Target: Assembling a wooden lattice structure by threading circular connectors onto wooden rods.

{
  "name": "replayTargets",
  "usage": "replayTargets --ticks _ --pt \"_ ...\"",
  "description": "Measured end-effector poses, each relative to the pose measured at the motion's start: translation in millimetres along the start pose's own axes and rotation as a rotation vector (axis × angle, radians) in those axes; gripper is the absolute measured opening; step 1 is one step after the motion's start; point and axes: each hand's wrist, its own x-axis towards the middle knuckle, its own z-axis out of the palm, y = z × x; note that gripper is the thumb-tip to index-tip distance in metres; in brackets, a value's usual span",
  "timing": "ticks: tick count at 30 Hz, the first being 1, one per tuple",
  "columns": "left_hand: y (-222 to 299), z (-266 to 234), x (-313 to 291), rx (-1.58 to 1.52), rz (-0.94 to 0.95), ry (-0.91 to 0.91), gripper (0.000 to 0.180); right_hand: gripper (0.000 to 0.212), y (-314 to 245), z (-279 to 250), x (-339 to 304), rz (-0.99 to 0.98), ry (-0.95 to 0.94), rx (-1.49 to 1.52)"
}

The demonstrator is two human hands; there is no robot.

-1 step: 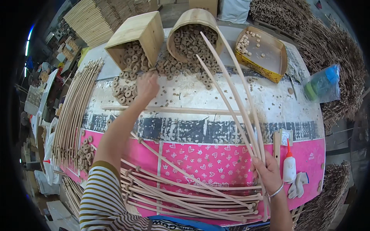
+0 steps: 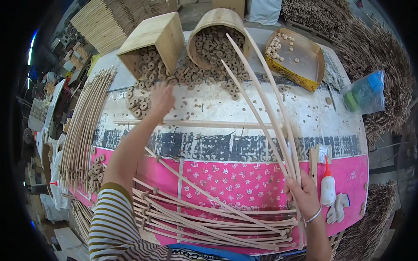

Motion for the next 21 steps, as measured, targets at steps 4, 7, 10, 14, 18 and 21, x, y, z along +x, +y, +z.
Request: replayTargets --ticks 4,7,10,14,18,21 --pt "1.5 -26.6 19.3 -0.231 0.128 -0.076 0.047 0.023 2.5 -6.0 1.2 0.007 0.019 0.003" --pt "62.7 -18.6 43.3 -0.702 0.389 0.020 0.077 0.023 5.9 -3.5 5.7 0.020 0.024 0.051" --pt "132.4 -24.4 57.0 -0.680 0.408 -0.035 0.079 0.024 5.4 -2.4 3.8 0.032 0.008 0.061" --pt "168.1 -20.6 58.2 -0.508 0.408 -0.005 0.068 0.024 6.3 -8.2 -3.8 0.045 0.013 0.035" --pt "167.5 -10.4 50.3 -0.597 0.461 0.129 0.045 0.023 9.0 -9.7 -6.8 0.021 0.034 0.062" --pt "159.8 -12.3 48.2 -0.604 0.407 0.120 0.036 0.022 11.6 -11.9 -6.0 0.023 0.039 0.079"
